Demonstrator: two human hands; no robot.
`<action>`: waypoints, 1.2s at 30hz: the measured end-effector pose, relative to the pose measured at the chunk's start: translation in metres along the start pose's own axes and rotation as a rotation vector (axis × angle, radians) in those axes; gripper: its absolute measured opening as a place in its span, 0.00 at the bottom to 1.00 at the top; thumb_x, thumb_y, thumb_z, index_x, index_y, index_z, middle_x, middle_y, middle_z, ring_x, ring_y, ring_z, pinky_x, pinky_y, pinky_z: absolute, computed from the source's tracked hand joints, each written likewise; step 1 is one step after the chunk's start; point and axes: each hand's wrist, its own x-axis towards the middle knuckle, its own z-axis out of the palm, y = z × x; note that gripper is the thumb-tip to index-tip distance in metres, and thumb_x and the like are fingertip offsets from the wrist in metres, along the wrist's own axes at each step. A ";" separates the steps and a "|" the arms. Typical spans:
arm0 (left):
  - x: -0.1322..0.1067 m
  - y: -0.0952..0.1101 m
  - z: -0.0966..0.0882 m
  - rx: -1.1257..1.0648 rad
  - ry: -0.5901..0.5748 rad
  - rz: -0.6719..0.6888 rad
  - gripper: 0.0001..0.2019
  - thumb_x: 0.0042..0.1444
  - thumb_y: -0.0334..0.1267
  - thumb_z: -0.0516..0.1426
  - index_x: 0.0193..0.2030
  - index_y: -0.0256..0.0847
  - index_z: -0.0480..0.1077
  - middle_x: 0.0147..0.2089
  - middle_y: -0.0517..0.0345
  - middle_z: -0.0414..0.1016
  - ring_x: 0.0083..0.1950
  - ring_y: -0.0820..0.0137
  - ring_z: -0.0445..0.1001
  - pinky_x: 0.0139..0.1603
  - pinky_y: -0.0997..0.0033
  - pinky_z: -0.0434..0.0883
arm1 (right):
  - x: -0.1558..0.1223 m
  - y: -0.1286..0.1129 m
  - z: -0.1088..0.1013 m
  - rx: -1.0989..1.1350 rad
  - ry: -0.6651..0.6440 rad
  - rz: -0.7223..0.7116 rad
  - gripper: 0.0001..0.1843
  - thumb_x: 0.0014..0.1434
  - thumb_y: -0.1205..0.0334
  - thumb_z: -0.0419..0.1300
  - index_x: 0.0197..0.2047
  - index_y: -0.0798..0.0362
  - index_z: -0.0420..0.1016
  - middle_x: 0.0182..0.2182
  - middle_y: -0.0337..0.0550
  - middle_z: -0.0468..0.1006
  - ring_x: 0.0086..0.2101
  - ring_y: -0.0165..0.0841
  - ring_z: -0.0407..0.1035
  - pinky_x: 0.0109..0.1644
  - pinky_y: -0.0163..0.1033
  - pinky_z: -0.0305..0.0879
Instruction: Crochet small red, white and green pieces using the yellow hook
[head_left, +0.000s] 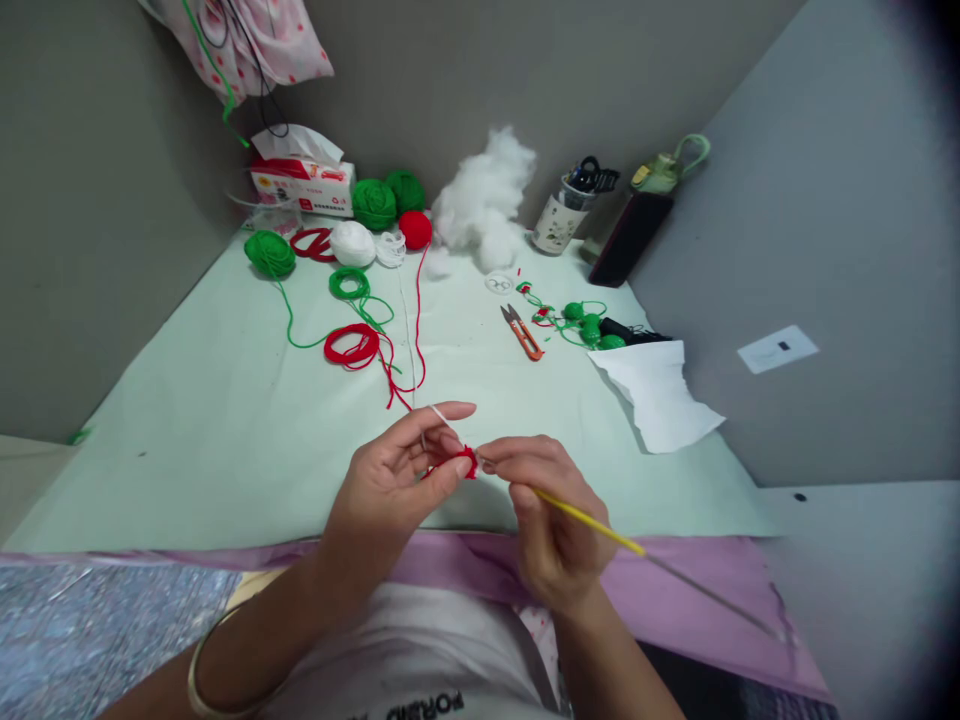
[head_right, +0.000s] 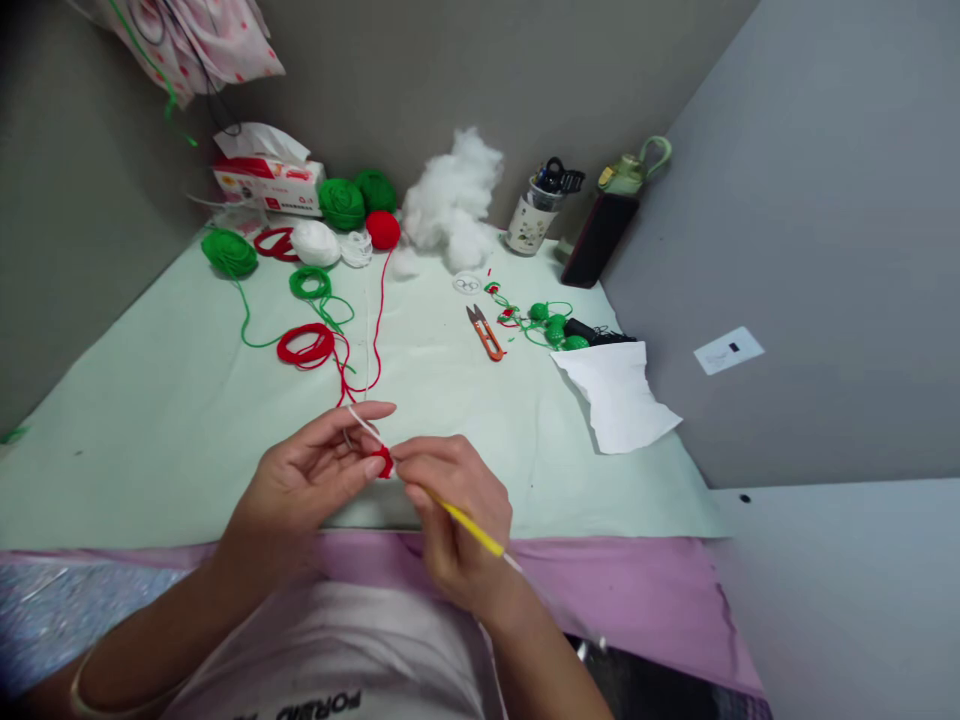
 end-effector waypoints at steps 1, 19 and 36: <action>0.000 0.000 0.001 0.004 0.005 0.008 0.18 0.53 0.31 0.71 0.51 0.44 0.84 0.35 0.62 0.77 0.39 0.72 0.77 0.46 0.73 0.75 | 0.000 0.000 0.000 -0.031 -0.016 -0.027 0.15 0.73 0.70 0.54 0.55 0.46 0.78 0.41 0.45 0.85 0.44 0.40 0.81 0.44 0.47 0.79; 0.003 -0.009 -0.001 -0.191 -0.113 -0.121 0.17 0.57 0.36 0.73 0.53 0.48 0.84 0.39 0.59 0.80 0.43 0.72 0.76 0.48 0.74 0.72 | 0.005 0.003 0.018 0.258 0.150 0.262 0.13 0.72 0.68 0.60 0.48 0.44 0.84 0.40 0.42 0.86 0.44 0.36 0.79 0.45 0.42 0.77; 0.007 -0.012 -0.004 -0.174 -0.133 -0.139 0.14 0.54 0.38 0.72 0.49 0.48 0.86 0.38 0.58 0.82 0.42 0.69 0.76 0.48 0.69 0.71 | 0.003 0.006 0.019 0.536 0.211 0.433 0.08 0.71 0.61 0.64 0.44 0.43 0.87 0.38 0.42 0.84 0.40 0.34 0.78 0.43 0.40 0.75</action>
